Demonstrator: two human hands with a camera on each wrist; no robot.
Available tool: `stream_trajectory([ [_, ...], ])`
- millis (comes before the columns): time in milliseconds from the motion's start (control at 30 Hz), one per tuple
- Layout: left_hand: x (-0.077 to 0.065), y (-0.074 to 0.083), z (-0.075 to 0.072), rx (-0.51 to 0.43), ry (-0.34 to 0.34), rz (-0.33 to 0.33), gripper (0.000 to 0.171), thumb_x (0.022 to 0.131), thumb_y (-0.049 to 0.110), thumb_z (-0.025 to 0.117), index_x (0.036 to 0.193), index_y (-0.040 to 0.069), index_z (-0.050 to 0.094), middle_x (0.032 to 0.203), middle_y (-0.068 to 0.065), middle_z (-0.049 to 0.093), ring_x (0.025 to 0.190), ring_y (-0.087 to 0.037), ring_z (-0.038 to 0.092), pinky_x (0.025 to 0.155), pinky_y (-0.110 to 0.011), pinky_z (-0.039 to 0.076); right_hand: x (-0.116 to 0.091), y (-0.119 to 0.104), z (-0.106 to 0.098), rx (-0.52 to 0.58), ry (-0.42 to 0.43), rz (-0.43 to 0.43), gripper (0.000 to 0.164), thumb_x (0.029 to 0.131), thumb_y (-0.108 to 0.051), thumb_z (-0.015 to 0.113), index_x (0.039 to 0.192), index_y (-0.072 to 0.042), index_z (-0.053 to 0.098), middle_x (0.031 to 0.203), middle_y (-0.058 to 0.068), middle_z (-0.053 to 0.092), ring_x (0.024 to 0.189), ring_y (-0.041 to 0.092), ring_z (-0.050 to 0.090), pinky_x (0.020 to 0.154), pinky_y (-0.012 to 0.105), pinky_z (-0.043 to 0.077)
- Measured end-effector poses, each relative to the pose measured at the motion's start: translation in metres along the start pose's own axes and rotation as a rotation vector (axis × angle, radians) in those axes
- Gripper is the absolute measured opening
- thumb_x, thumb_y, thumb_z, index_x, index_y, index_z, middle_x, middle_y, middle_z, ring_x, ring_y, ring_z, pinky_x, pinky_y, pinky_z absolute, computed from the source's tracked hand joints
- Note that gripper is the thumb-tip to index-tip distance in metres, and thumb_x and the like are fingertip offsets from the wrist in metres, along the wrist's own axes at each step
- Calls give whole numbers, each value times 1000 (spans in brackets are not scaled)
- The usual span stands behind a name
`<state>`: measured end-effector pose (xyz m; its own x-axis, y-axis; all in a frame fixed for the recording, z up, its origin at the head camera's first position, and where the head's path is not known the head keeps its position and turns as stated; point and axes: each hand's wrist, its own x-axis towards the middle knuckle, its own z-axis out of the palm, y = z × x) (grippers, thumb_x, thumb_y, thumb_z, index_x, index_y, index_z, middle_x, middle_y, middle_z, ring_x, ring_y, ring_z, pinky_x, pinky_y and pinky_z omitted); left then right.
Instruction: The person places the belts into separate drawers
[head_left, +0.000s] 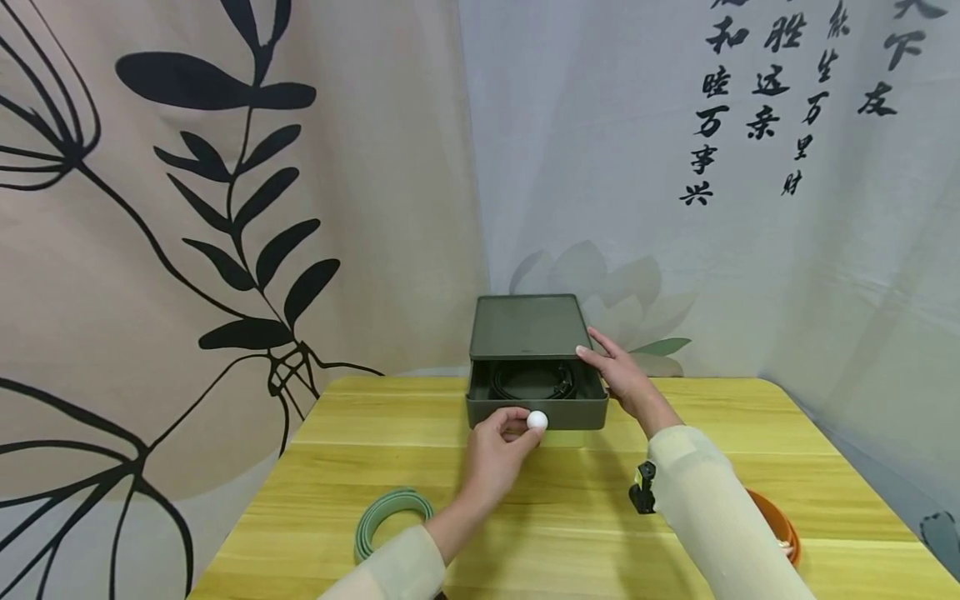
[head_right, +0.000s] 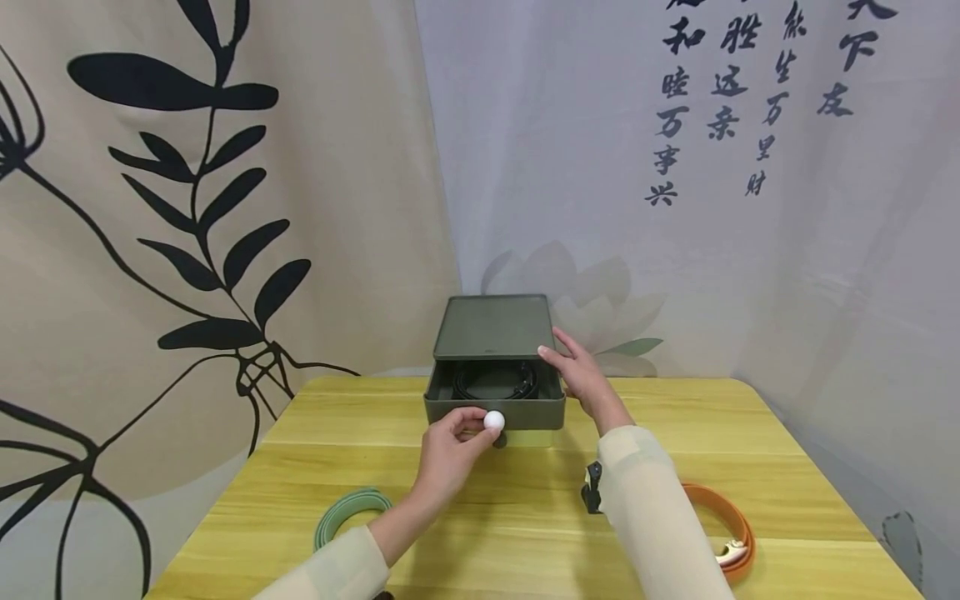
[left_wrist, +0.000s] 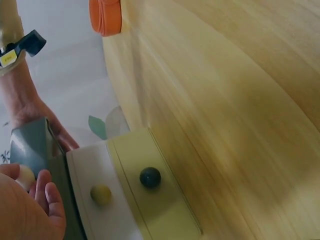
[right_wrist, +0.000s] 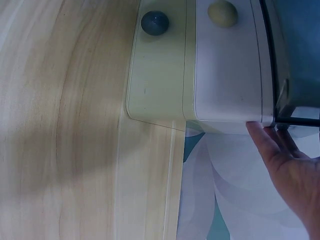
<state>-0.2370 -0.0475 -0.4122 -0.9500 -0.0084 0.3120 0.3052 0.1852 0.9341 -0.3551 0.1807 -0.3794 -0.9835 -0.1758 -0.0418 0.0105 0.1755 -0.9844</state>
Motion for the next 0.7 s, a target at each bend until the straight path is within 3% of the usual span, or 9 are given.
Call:
stream_trajectory([
  [700,21,-5,4,-6,29,-19,23,87,16,78,106,6,69,94,-4,71,82,-15,69,70,-28,56,-1,-3,4,44,2,2,73,102,-42,55,160,-30,13,165,16,1,147,41,13,108,65,29],
])
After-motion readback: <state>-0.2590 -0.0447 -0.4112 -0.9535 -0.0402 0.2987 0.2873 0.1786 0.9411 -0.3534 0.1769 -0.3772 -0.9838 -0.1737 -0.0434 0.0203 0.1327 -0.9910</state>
